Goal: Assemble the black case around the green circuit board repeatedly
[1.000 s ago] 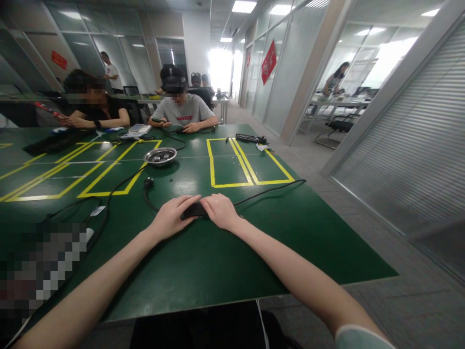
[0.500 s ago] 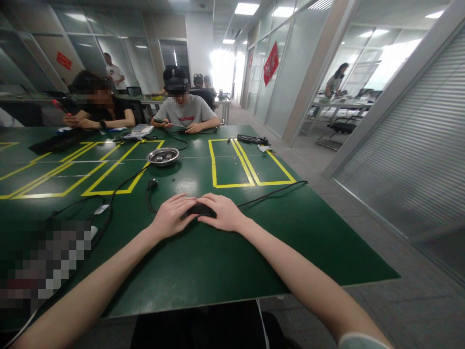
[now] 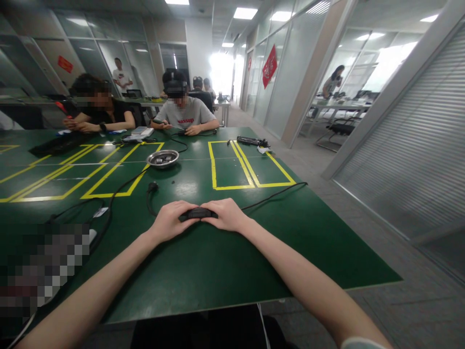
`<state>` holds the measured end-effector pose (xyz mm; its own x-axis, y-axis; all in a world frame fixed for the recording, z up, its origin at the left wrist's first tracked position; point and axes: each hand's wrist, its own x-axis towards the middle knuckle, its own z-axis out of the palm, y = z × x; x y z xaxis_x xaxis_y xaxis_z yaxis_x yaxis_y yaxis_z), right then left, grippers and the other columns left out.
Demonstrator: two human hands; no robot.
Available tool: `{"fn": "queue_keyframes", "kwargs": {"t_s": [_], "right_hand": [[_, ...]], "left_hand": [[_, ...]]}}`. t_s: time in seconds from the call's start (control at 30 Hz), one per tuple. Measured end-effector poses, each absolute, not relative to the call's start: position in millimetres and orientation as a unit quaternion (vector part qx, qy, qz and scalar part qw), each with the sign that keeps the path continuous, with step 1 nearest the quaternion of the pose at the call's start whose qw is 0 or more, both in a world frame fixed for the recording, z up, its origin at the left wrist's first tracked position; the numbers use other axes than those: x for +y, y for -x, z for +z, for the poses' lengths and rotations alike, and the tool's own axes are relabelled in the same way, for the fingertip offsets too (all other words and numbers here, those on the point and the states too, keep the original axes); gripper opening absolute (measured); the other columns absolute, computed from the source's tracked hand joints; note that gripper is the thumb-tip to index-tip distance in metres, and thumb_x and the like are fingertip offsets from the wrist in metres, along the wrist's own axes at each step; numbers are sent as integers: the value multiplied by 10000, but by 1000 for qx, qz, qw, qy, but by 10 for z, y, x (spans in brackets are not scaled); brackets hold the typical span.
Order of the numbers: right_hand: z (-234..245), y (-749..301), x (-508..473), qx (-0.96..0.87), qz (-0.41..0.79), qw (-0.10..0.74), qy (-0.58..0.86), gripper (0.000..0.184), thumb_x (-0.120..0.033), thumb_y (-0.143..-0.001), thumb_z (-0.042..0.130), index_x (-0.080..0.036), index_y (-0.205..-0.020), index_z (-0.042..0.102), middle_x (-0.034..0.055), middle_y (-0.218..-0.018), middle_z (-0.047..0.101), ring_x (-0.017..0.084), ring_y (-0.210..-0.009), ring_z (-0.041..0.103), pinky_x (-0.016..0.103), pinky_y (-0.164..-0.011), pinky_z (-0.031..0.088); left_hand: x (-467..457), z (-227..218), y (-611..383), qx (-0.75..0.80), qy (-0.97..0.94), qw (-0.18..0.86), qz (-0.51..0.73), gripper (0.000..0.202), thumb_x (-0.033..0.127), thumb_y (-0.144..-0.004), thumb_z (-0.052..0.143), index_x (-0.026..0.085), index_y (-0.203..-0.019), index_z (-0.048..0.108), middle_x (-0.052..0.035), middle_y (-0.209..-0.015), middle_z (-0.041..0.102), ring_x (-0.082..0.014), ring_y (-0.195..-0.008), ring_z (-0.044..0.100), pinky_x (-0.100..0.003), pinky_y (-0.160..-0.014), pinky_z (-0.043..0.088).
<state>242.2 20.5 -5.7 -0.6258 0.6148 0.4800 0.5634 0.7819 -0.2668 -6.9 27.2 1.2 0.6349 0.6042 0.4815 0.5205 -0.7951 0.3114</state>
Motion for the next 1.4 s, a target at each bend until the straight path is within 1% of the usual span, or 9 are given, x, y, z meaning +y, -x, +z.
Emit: {"fn": "queue_keyframes", "kwargs": {"t_s": [0.13,0.27,0.4,0.6,0.73,0.87,1.0,1.17,1.4], "right_hand": [[-77,-2409,179,-912,-6,295,286,278,-285,-996,584,-196,-1242,679,147,-1224,750,271,-1058,740,406,-908,585],[-80,-2385,177,-910,-9,303,284,281,-236,-993,555,-226,-1251,667,138,-1290,715,251,-1117,715,404,-946,582],[-42,-2369,153,-921,54,266,280,403,-359,-906,712,-208,-1274,641,138,-1259,714,258,-1094,718,366,-884,587],[41,-2367,109,-867,259,265,332,428,-316,-921,677,-211,-1334,635,96,-1249,728,244,-1085,700,378,-937,549],[-6,-2379,208,-803,364,270,387,337,-355,-912,651,-162,-1175,729,65,-1007,763,195,-803,678,316,-731,539],[-92,-2540,412,-676,419,386,467,420,-449,-846,687,-162,-1147,739,10,-759,689,131,-580,554,255,-549,457],[-98,-2902,642,-519,389,550,526,566,-551,-753,745,-186,-1184,712,-47,-627,551,91,-469,445,212,-437,345],[-98,-3383,823,-433,260,652,566,606,-589,-776,717,-185,-1226,678,-16,-714,603,99,-484,456,226,-447,382],[-190,-3802,773,-467,53,379,797,405,-389,-890,620,-185,-1217,746,125,-1006,750,288,-932,687,388,-837,535]], "left_hand": [[258,64,91,360,-875,177,271,602,545,-902,662,222,-1403,577,-103,-1220,745,-281,-1052,728,-392,-903,578],[273,106,95,391,-828,334,226,462,539,-1003,471,175,-1167,703,-60,-949,773,-218,-775,709,-327,-721,558],[290,105,94,379,-798,397,251,397,495,-870,692,149,-1063,718,-60,-928,759,-208,-791,685,-305,-703,544],[273,71,99,373,-814,363,259,320,448,-808,780,174,-966,730,-24,-836,741,-197,-761,671,-305,-705,537],[260,74,107,378,-851,227,284,384,450,-853,757,209,-1149,725,-73,-1038,776,-254,-944,700,-400,-881,551],[263,93,139,352,-862,85,355,391,372,-941,667,219,-1300,652,-121,-1316,700,-299,-1226,627,-514,-1086,456],[275,62,153,336,-871,74,349,286,294,-969,615,222,-1238,681,-112,-1284,708,-287,-1205,639,-503,-1061,487],[275,-8,117,307,-892,114,311,237,169,-969,574,228,-1153,711,-84,-1226,734,-258,-1157,658,-462,-1009,527],[275,-21,129,319,-889,147,292,211,216,-968,604,233,-1141,723,-62,-1163,753,-240,-1097,681,-427,-1000,554]]}}
